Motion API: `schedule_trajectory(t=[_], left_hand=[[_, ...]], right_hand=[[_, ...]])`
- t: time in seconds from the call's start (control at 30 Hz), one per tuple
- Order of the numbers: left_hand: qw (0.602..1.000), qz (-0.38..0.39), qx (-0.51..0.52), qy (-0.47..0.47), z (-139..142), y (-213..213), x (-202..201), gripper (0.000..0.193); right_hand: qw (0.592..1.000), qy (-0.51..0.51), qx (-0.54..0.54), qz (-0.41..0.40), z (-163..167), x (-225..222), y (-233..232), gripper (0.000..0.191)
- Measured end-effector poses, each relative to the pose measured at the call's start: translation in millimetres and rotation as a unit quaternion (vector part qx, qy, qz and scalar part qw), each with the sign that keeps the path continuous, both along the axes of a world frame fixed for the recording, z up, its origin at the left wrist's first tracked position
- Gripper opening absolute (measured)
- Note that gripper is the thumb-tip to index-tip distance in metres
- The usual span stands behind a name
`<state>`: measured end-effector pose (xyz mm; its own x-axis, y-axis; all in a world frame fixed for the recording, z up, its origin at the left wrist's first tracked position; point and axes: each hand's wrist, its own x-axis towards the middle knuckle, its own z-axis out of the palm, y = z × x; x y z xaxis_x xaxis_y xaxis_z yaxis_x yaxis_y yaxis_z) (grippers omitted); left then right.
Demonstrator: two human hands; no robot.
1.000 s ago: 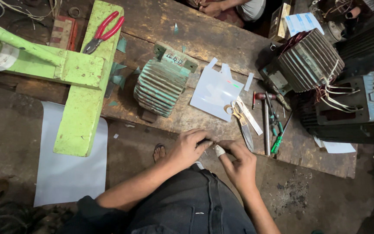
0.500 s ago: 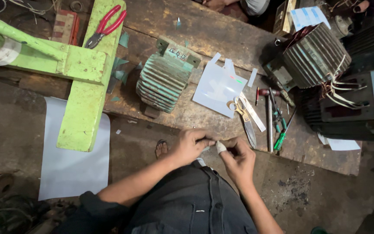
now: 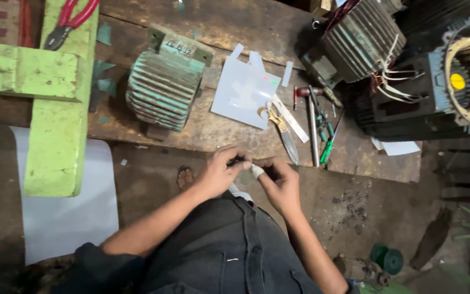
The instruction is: The person cuts a white sheet into narrow strips with scissors and inserts the strips into the slots of an electric motor stator on the workbench, pressing each strip into place by hand. They work through the stator slot by slot, repositioning the housing as they go.
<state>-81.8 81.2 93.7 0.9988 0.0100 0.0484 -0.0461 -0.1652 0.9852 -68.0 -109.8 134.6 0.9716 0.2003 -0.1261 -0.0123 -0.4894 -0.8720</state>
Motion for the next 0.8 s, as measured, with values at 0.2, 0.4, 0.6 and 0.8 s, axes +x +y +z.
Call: schedule_trajectory(t=[0.2, 0.4, 0.6, 0.8], left_hand=[[0.982, 0.035, 0.109, -0.153, -15.2, -12.4, 22.6, 0.021], [0.816, -0.065, 0.525, -0.234, -49.7, -56.0, 89.1, 0.014], [0.807, -0.015, 0.563, -0.176, -73.3, -88.2, 68.3, 0.02], [0.822, 0.012, 0.554, -0.131, -81.1, -95.6, 46.6, 0.044]], right_hand=[[0.981, 0.108, 0.119, 0.106, -23.3, 32.1, -35.3, 0.025], [0.917, -0.267, -0.287, 0.073, -50.9, 135.3, -30.6, 0.061], [0.932, -0.147, -0.295, 0.151, -56.4, 151.9, -40.2, 0.051], [0.947, -0.111, -0.254, 0.164, -72.1, 128.8, -47.6, 0.03]])
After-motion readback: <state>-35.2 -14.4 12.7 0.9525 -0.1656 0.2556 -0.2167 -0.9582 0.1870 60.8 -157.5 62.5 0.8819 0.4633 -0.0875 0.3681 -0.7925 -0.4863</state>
